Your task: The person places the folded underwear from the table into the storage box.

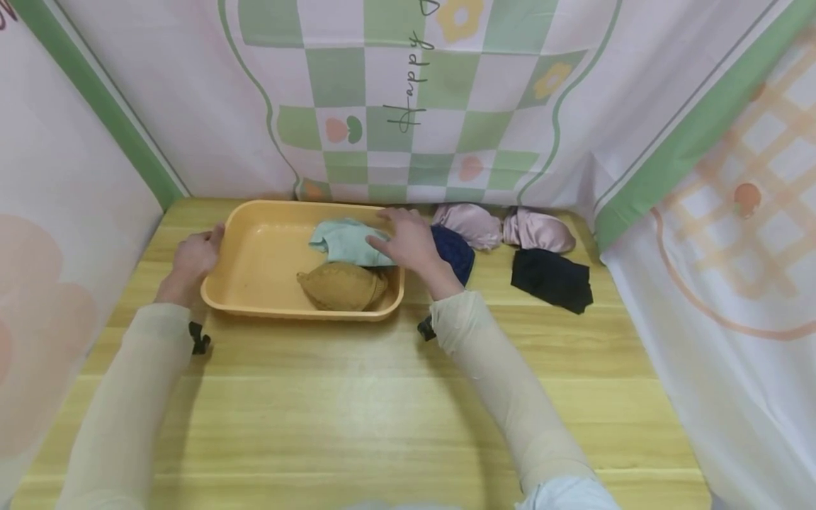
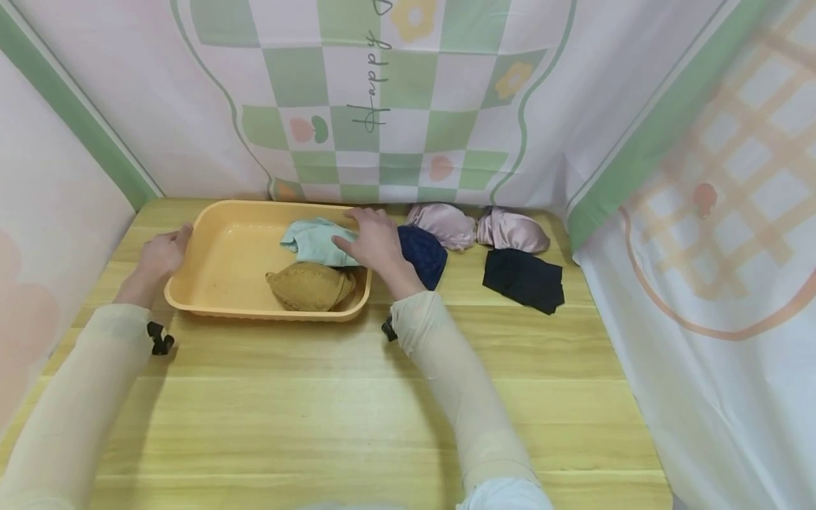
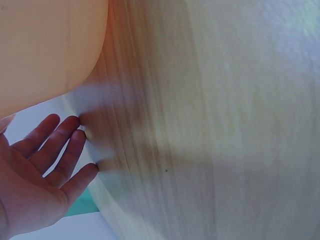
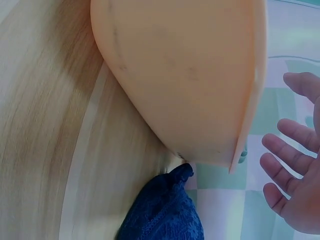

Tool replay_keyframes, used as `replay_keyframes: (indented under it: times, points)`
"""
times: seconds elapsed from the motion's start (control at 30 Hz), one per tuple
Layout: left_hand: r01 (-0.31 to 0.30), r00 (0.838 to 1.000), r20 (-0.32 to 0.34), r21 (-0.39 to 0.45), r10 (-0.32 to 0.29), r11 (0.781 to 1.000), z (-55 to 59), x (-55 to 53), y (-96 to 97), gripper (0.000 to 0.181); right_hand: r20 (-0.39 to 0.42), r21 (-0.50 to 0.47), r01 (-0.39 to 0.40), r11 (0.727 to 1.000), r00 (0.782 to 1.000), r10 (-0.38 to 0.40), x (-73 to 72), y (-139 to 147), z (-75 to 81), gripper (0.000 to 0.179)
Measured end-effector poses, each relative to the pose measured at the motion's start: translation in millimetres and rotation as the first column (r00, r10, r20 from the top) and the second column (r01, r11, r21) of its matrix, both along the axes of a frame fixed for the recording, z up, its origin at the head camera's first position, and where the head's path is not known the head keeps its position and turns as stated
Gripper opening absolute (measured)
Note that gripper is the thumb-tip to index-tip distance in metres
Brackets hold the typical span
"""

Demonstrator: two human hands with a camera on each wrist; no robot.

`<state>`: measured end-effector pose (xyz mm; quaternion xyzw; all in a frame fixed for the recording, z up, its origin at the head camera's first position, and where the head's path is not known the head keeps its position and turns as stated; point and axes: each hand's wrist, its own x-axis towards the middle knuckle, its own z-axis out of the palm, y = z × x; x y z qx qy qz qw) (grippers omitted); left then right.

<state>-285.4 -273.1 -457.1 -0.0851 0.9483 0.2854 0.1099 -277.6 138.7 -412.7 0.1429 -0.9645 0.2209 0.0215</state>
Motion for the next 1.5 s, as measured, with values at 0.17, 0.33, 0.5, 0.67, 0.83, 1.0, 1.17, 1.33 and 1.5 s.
replay_keyframes:
  times: [0.17,0.33,0.5,0.67,0.83,1.0,1.17,1.33,1.5]
  points:
    - [0.006,1.0,-0.004,0.0,-0.006,1.0,-1.6,-0.1,-1.1,0.094,0.011,-0.062,-0.004,0.998,1.0,0.005,2.2,5,0.4,0.058]
    - [0.011,1.0,-0.014,0.003,-0.01,1.0,-5.1,0.0,-3.5,0.093,0.025,-0.125,0.011,0.992,1.0,-0.008,3.6,9,-1.4,0.057]
    - [0.007,1.0,-0.029,-0.001,-0.007,1.0,-6.8,0.6,-4.3,0.092,0.034,-0.182,0.01,0.983,0.999,-0.004,5.5,14,0.0,0.056]
    - [0.002,1.0,-0.017,0.005,-0.002,1.0,-5.2,1.8,-3.1,0.092,0.032,-0.213,0.003,0.977,0.999,0.004,7.3,20,1.8,0.058]
    - [0.008,1.0,-0.019,0.002,-0.008,1.0,-4.8,2.6,-2.6,0.091,0.033,-0.261,0.0,0.965,0.999,0.009,7.6,26,1.4,0.059]
    - [0.014,0.999,-0.03,-0.002,-0.014,1.0,-5.2,2.0,-2.5,0.093,0.023,-0.327,0.004,0.945,1.0,0.004,8.0,31,0.4,0.058]
    - [0.019,0.999,-0.027,-0.017,-0.019,1.0,-4.1,1.7,-2.7,0.094,0.045,-0.368,0.044,0.929,0.999,-0.03,8.3,36,-1.7,0.058]
    - [0.015,1.0,-0.01,-0.017,-0.015,1.0,-0.4,2.5,-1.3,0.093,0.072,-0.383,0.088,0.92,0.995,-0.065,10.6,42,-1.1,0.058]
    - [0.018,1.0,-0.004,-0.009,-0.018,1.0,2.4,2.9,0.8,0.092,0.083,-0.401,0.114,0.909,0.993,-0.088,12.0,50,-1.5,0.057]
